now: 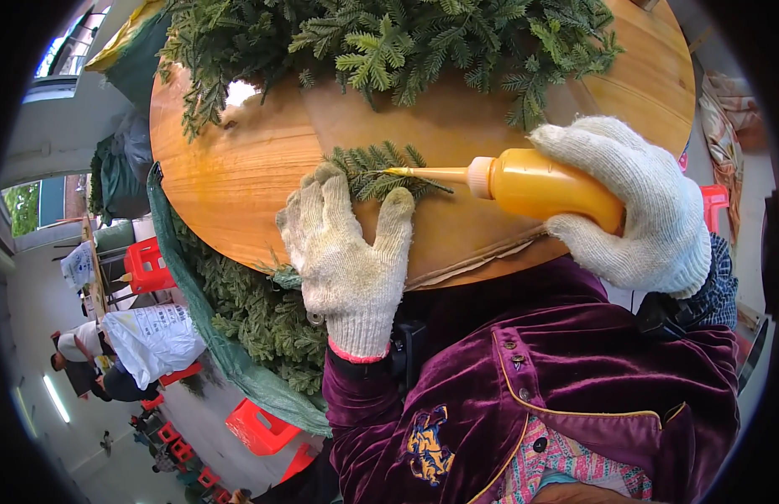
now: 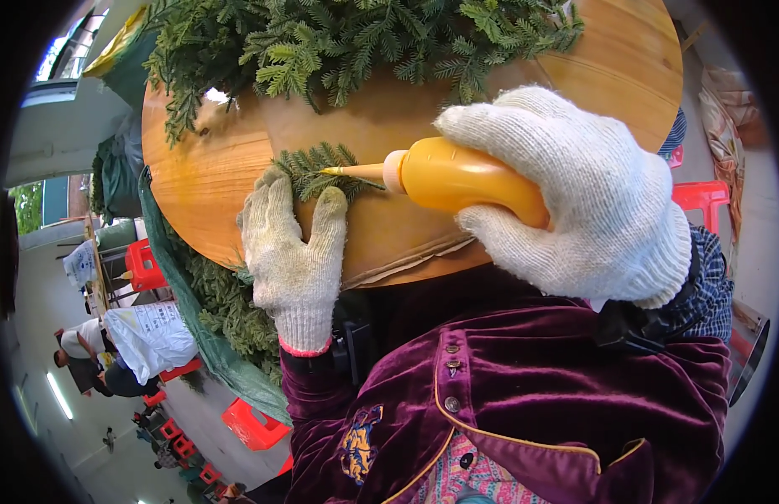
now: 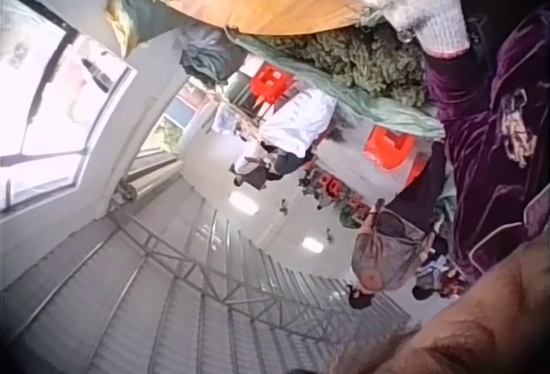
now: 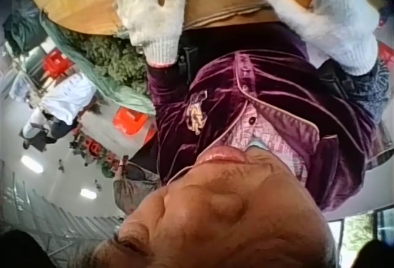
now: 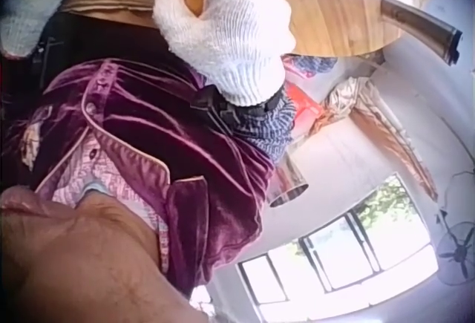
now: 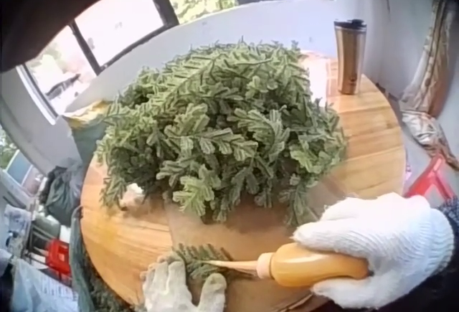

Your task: The person applies glue to a pine branch from a squeeze bottle, places the branch onto a wreath, and then retrieves more branches from a large bag.

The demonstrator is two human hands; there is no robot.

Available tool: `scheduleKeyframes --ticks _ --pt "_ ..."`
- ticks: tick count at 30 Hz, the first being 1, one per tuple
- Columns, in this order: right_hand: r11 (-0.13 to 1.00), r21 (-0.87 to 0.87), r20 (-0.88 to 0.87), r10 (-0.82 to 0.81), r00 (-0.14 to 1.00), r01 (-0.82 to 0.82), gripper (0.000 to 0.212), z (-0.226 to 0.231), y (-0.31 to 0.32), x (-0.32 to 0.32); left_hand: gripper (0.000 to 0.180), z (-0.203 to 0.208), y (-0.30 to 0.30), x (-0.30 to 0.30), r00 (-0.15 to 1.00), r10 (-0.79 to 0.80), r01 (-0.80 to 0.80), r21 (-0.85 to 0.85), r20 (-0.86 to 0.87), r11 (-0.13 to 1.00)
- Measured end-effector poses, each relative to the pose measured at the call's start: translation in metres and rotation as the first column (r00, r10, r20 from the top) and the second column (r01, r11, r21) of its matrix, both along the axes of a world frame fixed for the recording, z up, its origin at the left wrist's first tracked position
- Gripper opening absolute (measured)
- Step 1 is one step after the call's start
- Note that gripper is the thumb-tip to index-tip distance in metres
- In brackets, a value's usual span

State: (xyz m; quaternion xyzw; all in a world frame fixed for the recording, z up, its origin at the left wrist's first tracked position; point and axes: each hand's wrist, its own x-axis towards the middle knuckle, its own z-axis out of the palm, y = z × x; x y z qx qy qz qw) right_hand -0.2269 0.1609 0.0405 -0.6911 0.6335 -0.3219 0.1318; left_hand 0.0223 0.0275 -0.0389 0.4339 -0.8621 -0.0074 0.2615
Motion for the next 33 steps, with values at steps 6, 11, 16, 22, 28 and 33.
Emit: scheduleKeyframes --ticks 6,11,16,22,28,33 --pt "1.000 0.016 0.044 0.016 0.999 -0.017 0.061 0.001 0.004 -0.006 0.061 0.000 -0.001 0.001 1.000 -0.006 0.006 0.014 0.011 1.000" --pt "0.999 0.035 0.103 0.020 0.994 -0.024 0.061 -0.001 0.009 -0.010 0.062 0.003 0.000 0.000 1.000 -0.010 0.010 0.062 -0.007 0.998" --pt "0.999 0.051 0.124 -0.002 0.992 -0.004 0.061 -0.008 0.017 -0.014 0.065 -0.004 0.002 0.003 1.000 0.017 -0.018 0.051 0.024 0.999" --pt "0.997 0.069 0.164 -0.049 0.985 0.038 0.061 -0.013 0.025 -0.013 0.065 -0.004 0.002 0.004 0.999 0.030 -0.032 0.051 0.041 0.998" --pt "0.998 0.049 0.211 -0.036 0.977 0.027 0.061 -0.018 0.032 -0.019 0.064 -0.004 0.001 0.003 0.998 0.038 -0.040 0.049 0.040 0.998" --pt "0.999 0.026 0.225 -0.028 0.974 0.023 0.061 -0.025 0.037 -0.020 0.055 0.002 0.004 -0.004 1.000 0.010 -0.010 -0.008 -0.027 1.000"
